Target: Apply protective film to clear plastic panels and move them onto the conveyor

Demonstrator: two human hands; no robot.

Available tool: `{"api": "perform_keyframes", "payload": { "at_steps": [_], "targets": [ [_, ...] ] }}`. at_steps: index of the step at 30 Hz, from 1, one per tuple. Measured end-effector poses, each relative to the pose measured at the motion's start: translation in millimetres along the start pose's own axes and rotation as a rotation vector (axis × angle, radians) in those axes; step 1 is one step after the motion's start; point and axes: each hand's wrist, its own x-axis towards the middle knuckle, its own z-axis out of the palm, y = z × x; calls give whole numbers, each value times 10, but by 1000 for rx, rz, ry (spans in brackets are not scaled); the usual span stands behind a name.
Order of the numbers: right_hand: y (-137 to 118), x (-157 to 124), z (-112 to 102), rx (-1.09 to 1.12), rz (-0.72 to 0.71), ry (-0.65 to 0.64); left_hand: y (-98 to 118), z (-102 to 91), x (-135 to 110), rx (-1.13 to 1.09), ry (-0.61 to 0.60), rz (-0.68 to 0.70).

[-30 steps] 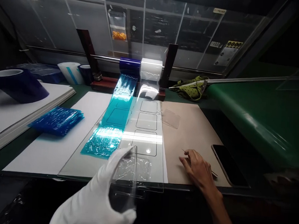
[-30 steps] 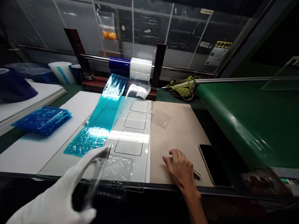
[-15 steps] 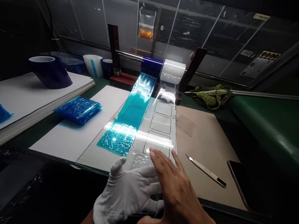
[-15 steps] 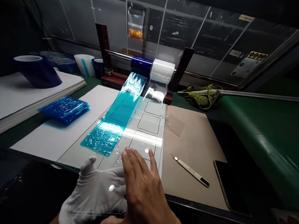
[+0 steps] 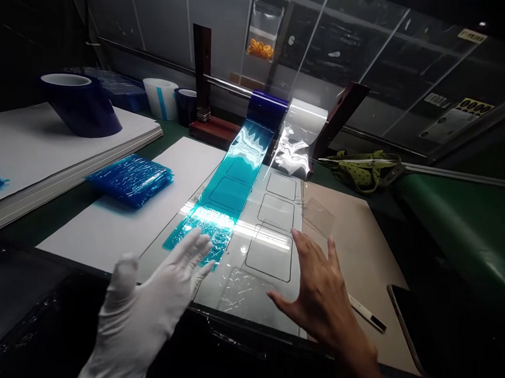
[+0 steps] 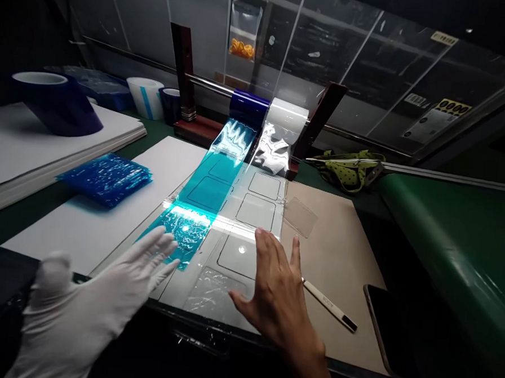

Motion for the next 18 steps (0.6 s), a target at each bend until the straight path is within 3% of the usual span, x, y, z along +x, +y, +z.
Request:
{"api": "perform_keyframes", "payload": {
  "at_steps": [5,14,18],
  "targets": [
    [68,155,295,-59,-16,-87,-30,-54,-71,52,84,226],
    [99,280,507,-12,-51,-162,-57,61,0,18,230,162],
    [159,247,490,27,-42,-191,-65,25,26,3,243,136]
  ]
}}
